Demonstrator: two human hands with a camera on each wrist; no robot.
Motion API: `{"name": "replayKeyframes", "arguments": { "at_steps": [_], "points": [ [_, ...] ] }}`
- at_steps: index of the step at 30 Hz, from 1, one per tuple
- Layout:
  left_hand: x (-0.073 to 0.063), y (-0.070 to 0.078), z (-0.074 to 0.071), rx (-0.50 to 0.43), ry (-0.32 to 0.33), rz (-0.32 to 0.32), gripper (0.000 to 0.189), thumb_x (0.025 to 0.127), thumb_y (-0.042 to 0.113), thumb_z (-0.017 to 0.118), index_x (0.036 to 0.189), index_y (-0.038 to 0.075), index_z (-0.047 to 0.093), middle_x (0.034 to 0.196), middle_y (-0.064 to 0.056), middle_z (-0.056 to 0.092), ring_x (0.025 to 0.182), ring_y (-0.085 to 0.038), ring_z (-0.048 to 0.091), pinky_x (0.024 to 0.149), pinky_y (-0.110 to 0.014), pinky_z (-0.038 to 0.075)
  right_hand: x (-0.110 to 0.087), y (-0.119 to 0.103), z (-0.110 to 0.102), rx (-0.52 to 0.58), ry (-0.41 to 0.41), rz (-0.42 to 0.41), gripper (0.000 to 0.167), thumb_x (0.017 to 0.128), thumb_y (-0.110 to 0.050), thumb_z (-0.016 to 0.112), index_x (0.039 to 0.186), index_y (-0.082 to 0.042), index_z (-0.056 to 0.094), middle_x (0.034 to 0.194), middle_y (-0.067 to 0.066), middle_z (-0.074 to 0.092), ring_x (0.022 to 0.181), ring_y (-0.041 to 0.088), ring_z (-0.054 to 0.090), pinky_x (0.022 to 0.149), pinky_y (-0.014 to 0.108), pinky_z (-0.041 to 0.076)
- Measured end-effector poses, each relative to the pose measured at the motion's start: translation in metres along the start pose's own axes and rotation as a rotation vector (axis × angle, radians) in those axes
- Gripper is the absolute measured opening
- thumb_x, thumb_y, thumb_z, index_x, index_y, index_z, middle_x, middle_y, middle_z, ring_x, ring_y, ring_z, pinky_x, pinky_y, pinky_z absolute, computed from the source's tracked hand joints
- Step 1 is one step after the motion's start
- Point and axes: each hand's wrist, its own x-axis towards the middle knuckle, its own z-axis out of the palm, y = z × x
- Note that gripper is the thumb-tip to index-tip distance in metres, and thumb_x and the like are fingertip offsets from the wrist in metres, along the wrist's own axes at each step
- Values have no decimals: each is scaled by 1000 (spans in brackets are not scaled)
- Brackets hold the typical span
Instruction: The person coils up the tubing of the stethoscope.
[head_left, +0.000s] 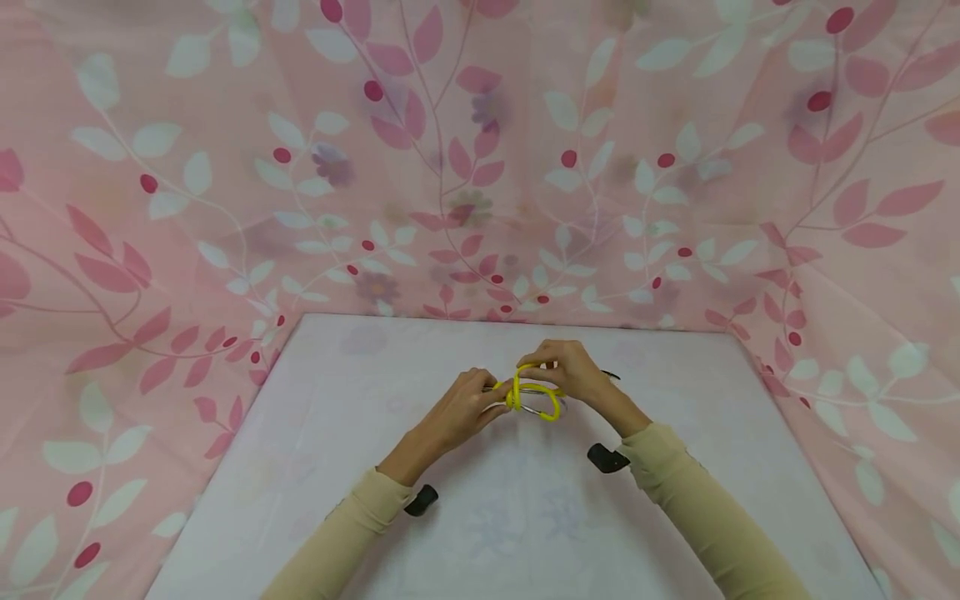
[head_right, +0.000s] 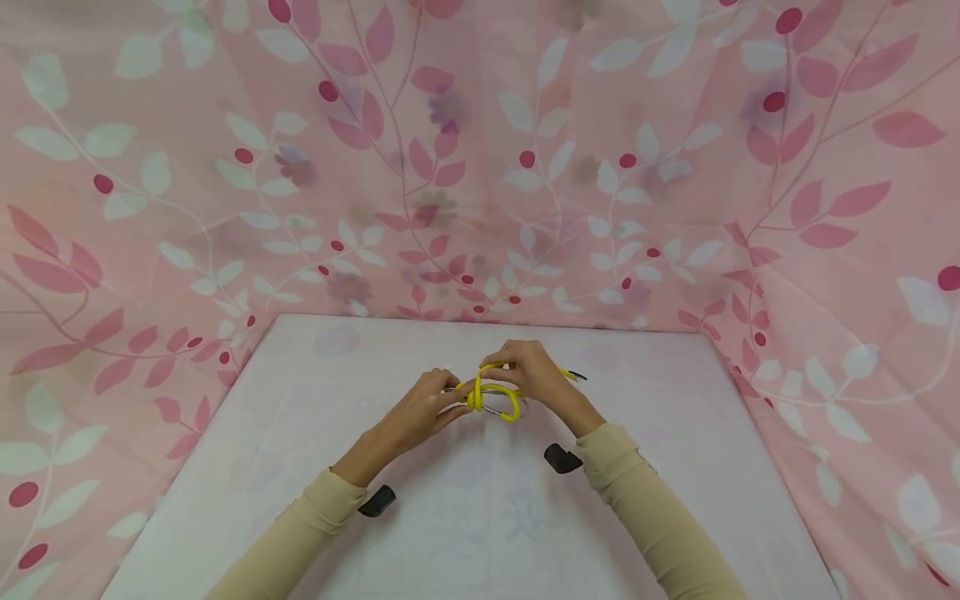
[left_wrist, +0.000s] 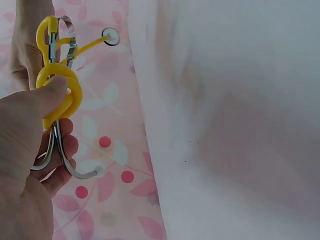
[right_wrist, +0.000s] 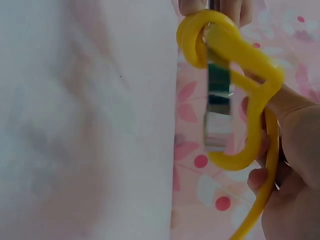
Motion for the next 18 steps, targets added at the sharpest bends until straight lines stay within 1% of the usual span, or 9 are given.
{"name": "replayKeyframes", "arguments": {
  "at_steps": [4, 6, 8, 11, 14, 16, 18],
  "points": [
    [-2, -2, 1, -28, 17, 7, 52, 87, 30, 73, 135, 14, 60, 98, -4, 61, 85, -14, 52, 79, -28, 47, -1, 12, 3, 58, -18, 50, 21, 83, -28, 77, 100, -15, 79, 90, -3, 76, 68, 9, 54, 60, 21, 45],
    [-3, -2, 1, -35, 30, 17, 52, 88, 30, 72, 135, 14, 60, 99, -4, 60, 87, -14, 53, 84, -30, 48, -1, 17, 4, 110, -45, 96, 25, 84, -31, 77, 102, -15, 79, 95, -3, 77, 74, 8, 61, 65, 21, 50],
    [-2, -2, 1, -44, 48, 34, 51, 88, 29, 72, 135, 14, 60, 101, -5, 60, 88, -14, 54, 93, -35, 50, -2, 22, 4, 175, -78, 138, 27, 84, -32, 76, 103, -13, 79, 97, -1, 77, 81, 9, 67, 71, 22, 54],
    [-1, -2, 1, -64, 69, 54, 51, 89, 28, 71, 136, 14, 60, 103, -5, 61, 92, -15, 56, 101, -40, 48, -2, 29, 5, 289, -118, 199, 28, 86, -28, 75, 105, -8, 78, 100, 3, 77, 89, 12, 72, 79, 26, 57],
    [1, -2, -1, -86, 84, 61, 51, 88, 27, 72, 136, 15, 60, 104, -5, 62, 93, -16, 57, 105, -42, 47, -3, 34, 6, 375, -134, 243, 26, 87, -26, 74, 106, -8, 77, 101, 5, 77, 90, 16, 72, 81, 28, 58],
    [1, -3, -2, -88, 84, 59, 52, 87, 27, 73, 136, 15, 60, 104, -6, 62, 94, -16, 57, 107, -42, 45, -4, 36, 9, 422, -134, 251, 25, 89, -24, 73, 106, -7, 77, 101, 6, 77, 90, 19, 72, 80, 30, 58],
    [1, -3, -2, -85, 78, 57, 52, 87, 27, 73, 136, 16, 60, 105, -6, 61, 94, -16, 57, 105, -40, 47, -6, 38, 11, 449, -135, 252, 23, 89, -24, 72, 105, -9, 78, 101, 6, 77, 89, 19, 72, 79, 31, 58]
  ]
}}
